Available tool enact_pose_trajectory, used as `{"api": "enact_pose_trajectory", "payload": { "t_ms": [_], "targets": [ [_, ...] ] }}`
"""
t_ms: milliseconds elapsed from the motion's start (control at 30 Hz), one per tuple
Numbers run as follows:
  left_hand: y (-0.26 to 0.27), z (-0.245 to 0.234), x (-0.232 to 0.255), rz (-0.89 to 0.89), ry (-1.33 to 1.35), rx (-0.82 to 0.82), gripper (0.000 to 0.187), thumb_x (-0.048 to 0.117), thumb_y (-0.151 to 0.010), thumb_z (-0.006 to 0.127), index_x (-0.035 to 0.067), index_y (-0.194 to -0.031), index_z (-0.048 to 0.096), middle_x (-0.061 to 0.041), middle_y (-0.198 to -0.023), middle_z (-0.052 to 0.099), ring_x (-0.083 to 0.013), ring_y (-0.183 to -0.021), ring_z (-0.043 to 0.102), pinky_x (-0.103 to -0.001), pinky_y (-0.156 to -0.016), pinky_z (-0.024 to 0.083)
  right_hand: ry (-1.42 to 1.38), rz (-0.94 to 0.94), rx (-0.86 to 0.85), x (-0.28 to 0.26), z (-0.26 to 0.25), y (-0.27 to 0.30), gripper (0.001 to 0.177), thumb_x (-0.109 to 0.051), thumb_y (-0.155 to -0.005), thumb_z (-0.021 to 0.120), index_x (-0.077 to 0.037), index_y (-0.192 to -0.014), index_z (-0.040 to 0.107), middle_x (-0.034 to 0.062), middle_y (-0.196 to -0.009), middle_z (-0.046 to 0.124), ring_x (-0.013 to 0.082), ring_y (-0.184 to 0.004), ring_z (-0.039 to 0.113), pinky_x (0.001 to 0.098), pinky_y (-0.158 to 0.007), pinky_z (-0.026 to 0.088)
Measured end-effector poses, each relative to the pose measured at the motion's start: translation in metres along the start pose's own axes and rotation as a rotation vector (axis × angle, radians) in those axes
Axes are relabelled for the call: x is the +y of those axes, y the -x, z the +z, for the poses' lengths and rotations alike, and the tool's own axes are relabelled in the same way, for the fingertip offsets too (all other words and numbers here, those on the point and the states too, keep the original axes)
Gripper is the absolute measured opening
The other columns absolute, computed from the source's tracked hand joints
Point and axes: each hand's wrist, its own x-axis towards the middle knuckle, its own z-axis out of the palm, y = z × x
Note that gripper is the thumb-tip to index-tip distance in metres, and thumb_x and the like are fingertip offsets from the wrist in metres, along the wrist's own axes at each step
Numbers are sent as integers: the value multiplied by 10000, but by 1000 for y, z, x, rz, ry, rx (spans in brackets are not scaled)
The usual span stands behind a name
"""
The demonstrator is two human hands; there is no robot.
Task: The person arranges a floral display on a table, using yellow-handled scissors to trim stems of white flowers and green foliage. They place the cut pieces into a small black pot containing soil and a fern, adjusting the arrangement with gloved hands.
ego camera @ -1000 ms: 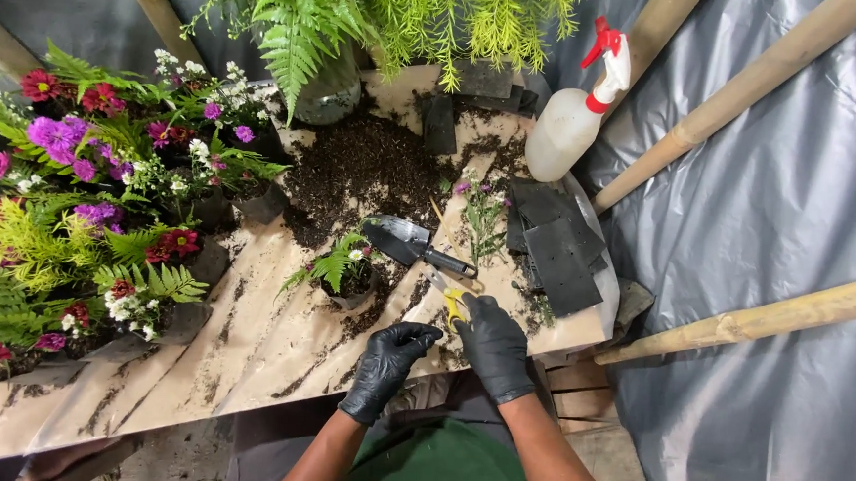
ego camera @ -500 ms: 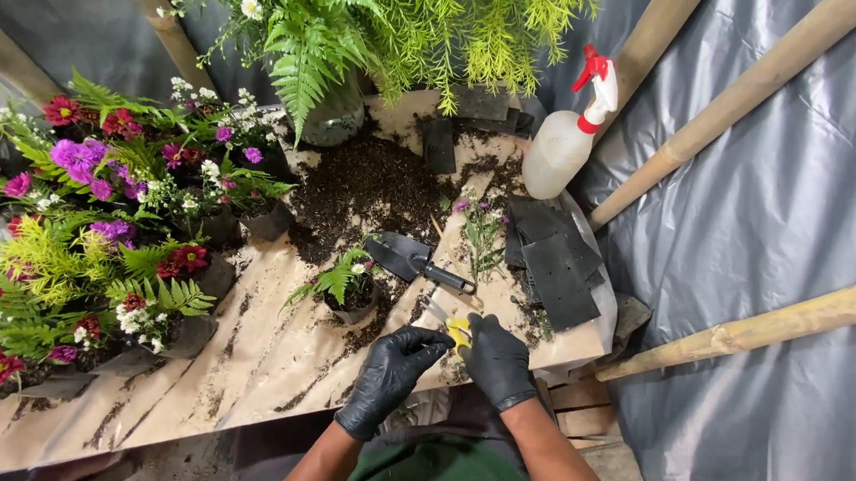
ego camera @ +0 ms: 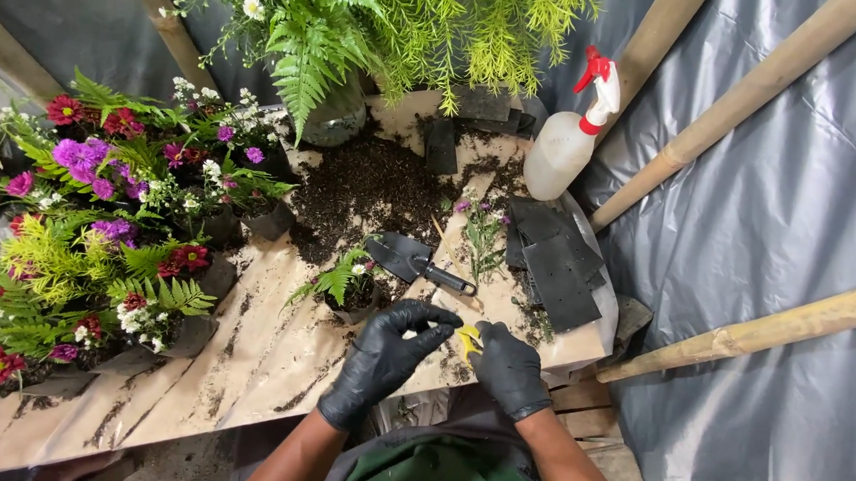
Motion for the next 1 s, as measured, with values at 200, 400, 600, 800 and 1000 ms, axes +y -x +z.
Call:
{"api": "enact_pose_trajectory", "payload": {
  "t_ms": [200, 400, 600, 800, 1000],
  "targets": [
    [-29, 1, 61, 202, -82, 110, 139, 144, -885, 766, 149, -1017, 811, -87, -970, 787, -212, -917, 753, -350, -825, 635, 0, -14, -56, 5, 0, -4, 597, -370, -842, 743, -170, -1375, 563, 131, -1106, 678, 388, -903, 732, 515, -762, 598],
    [-87, 1, 88, 379, -270, 321, 192, 115, -841, 818, 178, -1022, 826, -129, -901, 772, -310, -832, 732, -431, -742, 595, -100, -7, -30, 4, -31, 2, 524, -421, -860, 649, -177, -1324, 650, 86, -1061, 713, 360, -948, 756, 494, -840, 611],
    [-145, -8, 119, 848, -545, 417, 114, 11, -943, 713, 97, -1003, 757, -104, -782, 689, -242, -646, 650, -349, -581, 562, -395, 114, -85, 18, -37, 10, 560, -438, -828, 692, -206, -1335, 644, 51, -1047, 758, 322, -1017, 732, 473, -900, 559],
    [-180, -25, 168, 1090, -1202, 753, 100, 155, -1065, 684, 120, -1157, 665, -18, -824, 716, -160, -599, 638, -291, -490, 540, -749, 287, -205, 0, -96, 30, 526, -304, -850, 632, -247, -1372, 644, 2, -958, 682, 182, -837, 626, 346, -700, 488],
    [-227, -47, 188, 945, -1579, 662, 394, 208, -1029, 533, 108, -1410, 529, -101, -1039, 633, -283, -900, 669, -342, -653, 589, -832, 317, -248, 6, -88, 32, 565, -361, -850, 626, -324, -1413, 621, 16, -1299, 735, 206, -1159, 721, 330, -896, 555]
  ]
}}
